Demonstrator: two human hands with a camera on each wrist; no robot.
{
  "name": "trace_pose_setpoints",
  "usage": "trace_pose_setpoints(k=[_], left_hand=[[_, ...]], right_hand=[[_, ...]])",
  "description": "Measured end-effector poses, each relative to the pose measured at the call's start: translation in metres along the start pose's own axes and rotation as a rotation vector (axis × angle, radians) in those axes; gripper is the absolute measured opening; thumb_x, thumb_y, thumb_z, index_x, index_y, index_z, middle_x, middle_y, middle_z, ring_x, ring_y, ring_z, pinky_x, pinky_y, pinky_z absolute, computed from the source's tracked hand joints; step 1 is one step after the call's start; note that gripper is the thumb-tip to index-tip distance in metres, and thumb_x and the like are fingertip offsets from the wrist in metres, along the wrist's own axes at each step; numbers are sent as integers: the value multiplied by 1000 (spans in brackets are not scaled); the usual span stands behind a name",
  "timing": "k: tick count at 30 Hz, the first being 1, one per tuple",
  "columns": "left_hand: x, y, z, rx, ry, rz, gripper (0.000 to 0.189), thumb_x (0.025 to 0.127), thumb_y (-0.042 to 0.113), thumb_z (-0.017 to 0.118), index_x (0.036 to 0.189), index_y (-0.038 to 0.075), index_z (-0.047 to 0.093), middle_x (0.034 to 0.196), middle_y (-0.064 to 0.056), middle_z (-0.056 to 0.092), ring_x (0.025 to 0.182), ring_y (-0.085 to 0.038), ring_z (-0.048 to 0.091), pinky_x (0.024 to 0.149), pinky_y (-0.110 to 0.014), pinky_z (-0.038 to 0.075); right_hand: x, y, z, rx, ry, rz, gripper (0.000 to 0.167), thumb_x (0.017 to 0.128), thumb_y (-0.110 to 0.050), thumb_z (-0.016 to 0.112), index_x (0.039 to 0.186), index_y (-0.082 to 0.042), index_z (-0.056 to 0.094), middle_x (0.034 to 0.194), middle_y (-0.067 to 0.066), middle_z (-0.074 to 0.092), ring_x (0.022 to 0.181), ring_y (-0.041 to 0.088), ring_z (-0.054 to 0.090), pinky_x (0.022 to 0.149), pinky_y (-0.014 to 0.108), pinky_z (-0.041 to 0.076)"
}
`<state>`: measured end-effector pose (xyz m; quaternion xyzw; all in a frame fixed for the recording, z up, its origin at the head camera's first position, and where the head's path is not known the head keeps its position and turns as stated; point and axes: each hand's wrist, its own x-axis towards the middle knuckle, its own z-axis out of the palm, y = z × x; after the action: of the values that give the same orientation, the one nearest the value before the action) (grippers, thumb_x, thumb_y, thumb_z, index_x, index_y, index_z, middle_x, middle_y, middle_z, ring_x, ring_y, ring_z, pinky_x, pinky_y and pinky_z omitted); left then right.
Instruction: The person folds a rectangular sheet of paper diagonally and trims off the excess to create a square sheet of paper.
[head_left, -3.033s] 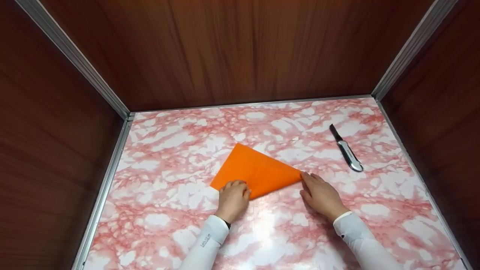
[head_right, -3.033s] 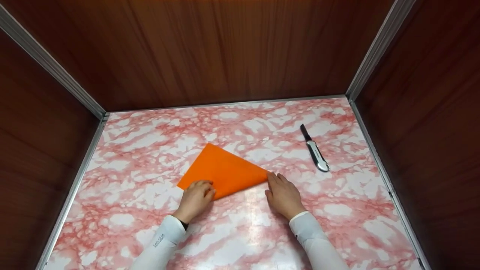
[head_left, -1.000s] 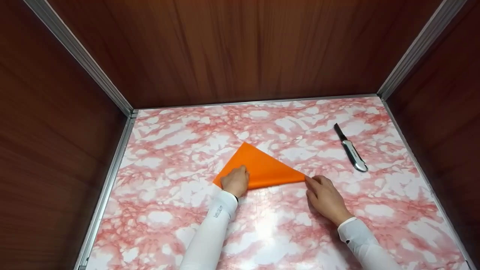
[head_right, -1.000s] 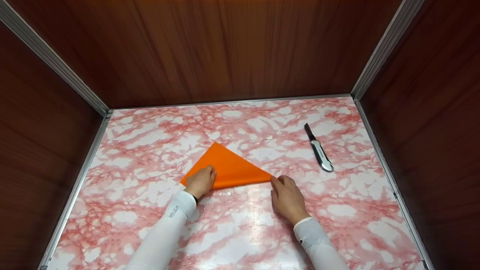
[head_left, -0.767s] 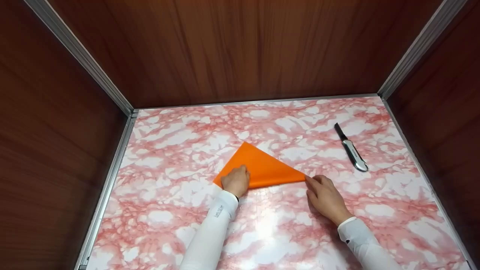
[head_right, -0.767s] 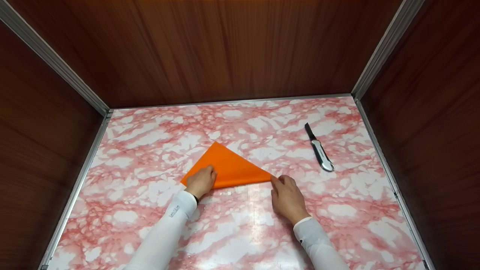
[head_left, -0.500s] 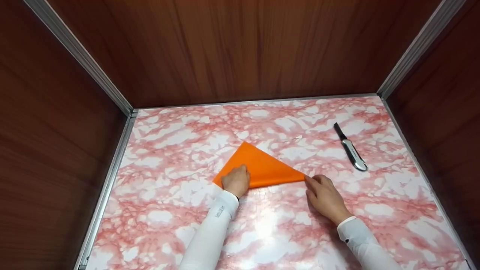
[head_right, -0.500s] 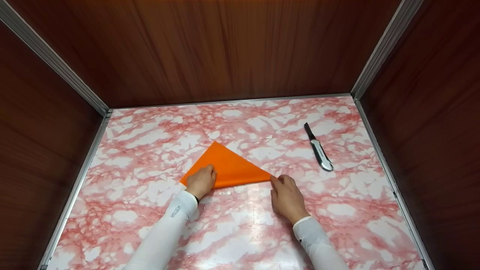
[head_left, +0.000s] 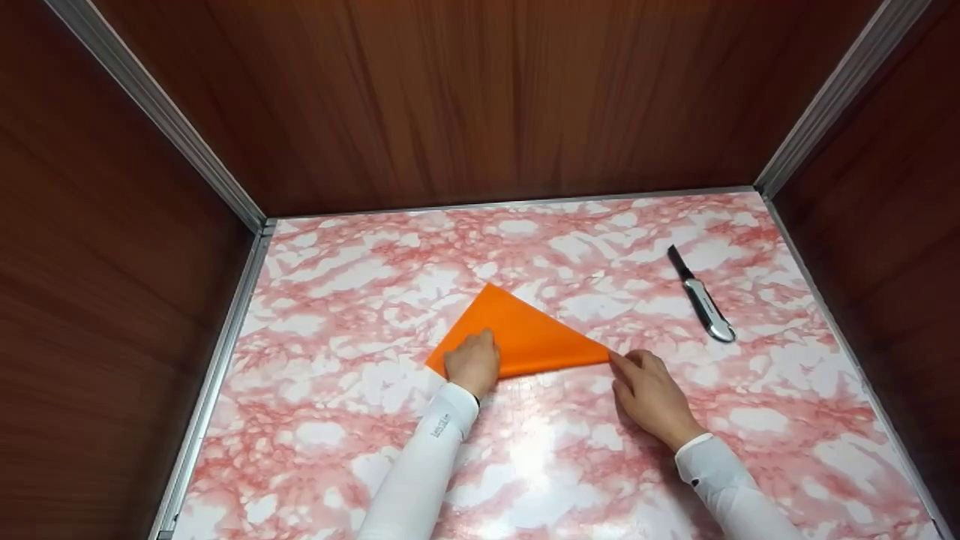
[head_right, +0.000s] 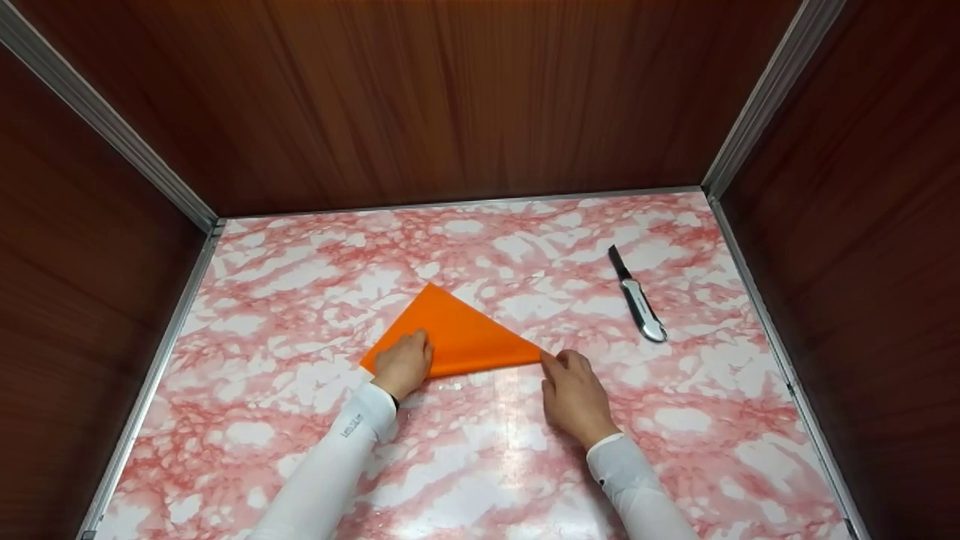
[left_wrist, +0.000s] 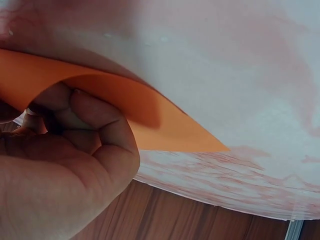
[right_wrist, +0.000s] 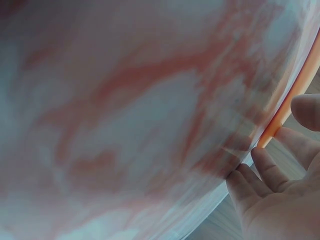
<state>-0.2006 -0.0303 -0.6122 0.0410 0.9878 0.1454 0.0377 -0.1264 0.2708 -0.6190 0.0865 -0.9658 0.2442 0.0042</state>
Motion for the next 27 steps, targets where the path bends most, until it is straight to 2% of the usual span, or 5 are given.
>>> trace_pose_setpoints(k=[7, 21, 24, 27], left_hand=[[1, 0, -1, 0, 7, 6, 19, 99, 30, 52, 98, 13, 61, 84, -8, 63, 80, -28, 64, 65, -52, 49], [1, 1, 2, 6, -28, -20, 20, 100, 32, 51, 98, 14, 60, 84, -7, 62, 80, -27, 64, 66, -52, 49], [1, 3, 2, 13, -5, -23, 20, 100, 32, 52, 97, 14, 60, 83, -7, 62, 78, -28, 64, 65, -51, 49], [0, 5, 3, 42, 46, -24, 20, 98, 31, 55, 95, 12, 59, 80, -8, 61, 73, -29, 64, 63, -49, 49]], right_hand=[[1, 0, 0, -22, -15, 7, 52, 95, -24, 61, 145, -14, 49, 126, 14, 47, 114, 30, 44, 96, 52, 40], [0, 0, 0, -31, -22, 13, 53, 94, -24, 61, 145, -15, 48, 125, 14, 46, 110, 30, 45, 93, 52, 43], [0, 1, 0, -29, -14, 4, 53, 94, -23, 62, 145, -16, 49, 125, 14, 46, 111, 30, 45, 93, 52, 43], [0, 2, 1, -27, 3, -20, 53, 93, -22, 62, 144, -15, 50, 126, 15, 46, 114, 31, 45, 93, 52, 43]])
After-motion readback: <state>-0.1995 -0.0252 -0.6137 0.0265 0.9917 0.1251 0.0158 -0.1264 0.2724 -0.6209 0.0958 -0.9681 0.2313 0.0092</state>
